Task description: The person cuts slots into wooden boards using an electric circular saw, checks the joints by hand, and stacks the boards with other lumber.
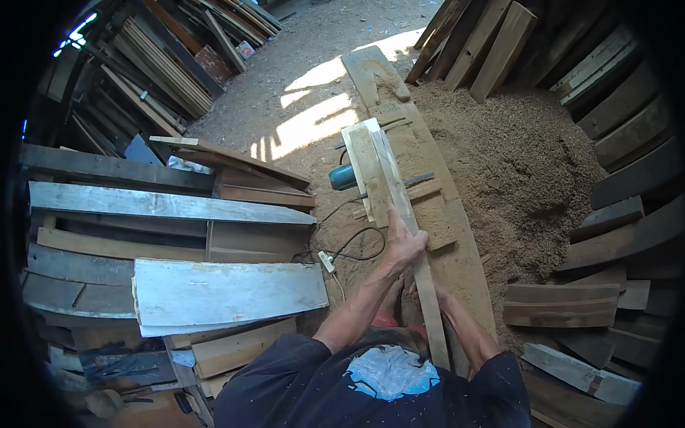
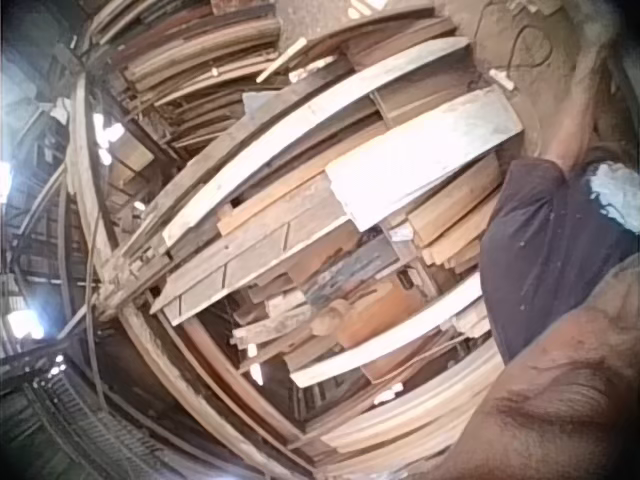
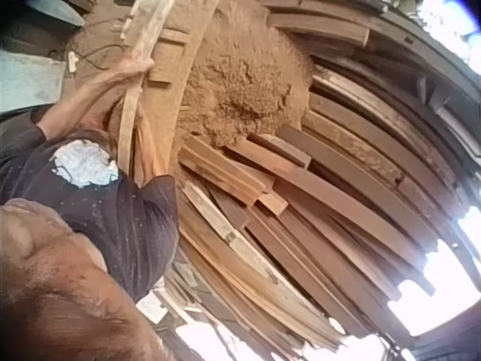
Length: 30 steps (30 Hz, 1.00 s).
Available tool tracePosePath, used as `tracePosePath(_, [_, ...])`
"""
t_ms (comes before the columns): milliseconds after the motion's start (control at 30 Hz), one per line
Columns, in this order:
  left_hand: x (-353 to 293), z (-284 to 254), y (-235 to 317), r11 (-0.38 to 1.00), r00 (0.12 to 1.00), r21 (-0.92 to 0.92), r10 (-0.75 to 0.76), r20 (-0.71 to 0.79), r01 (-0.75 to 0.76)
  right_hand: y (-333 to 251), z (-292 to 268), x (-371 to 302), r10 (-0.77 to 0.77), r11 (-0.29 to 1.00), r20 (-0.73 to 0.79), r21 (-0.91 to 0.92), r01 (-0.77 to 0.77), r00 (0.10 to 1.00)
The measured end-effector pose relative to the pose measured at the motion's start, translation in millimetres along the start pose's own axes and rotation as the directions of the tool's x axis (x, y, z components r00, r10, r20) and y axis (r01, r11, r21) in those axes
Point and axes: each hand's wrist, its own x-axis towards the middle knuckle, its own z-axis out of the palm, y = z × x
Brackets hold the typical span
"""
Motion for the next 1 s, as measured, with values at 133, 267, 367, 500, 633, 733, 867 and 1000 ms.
tracePosePath(133, [2,3,4,1.0,1.0,-0.027,-0.001,0.011,0.001,-3,0,-7,0.01,1.0,-0.036,0.021,-0.009,0.999])
tracePosePath(267, [-22,6,17,0.999,1.0,-0.033,-0.001,-0.015,0.0,5,9,-37,-0.031,0.992,-0.122,-0.126,0.015,0.992])
tracePosePath(367, [-58,16,19,0.836,0.929,0.443,0.37,-0.022,-0.323,17,14,-74,-0.063,0.986,-0.192,-0.164,0.032,0.979])
tracePosePath(500, [-116,3,92,0.605,0.48,-0.025,0.656,0.583,-0.796,40,15,-118,-0.079,0.99,-0.218,-0.132,0.051,0.973])
tracePosePath(633, [-165,34,105,0.493,-0.004,-0.163,0.307,0.952,-0.855,64,12,-157,-0.1,0.992,-0.227,-0.105,0.077,0.969])
tracePosePath(733, [-189,71,92,0.329,-0.076,-0.278,0.515,0.854,-0.903,83,9,-186,-0.119,0.992,-0.232,-0.076,0.104,0.966])
tracePosePath(867, [-209,94,95,0.366,-0.122,-0.328,0.487,0.865,-0.871,108,5,-223,-0.149,0.989,-0.243,-0.028,0.147,0.959])
tracePosePath(1000, [-213,113,95,0.412,-0.093,-0.347,0.523,0.847,-0.843,130,5,-263,-0.176,0.981,-0.261,0.031,0.19,0.949])
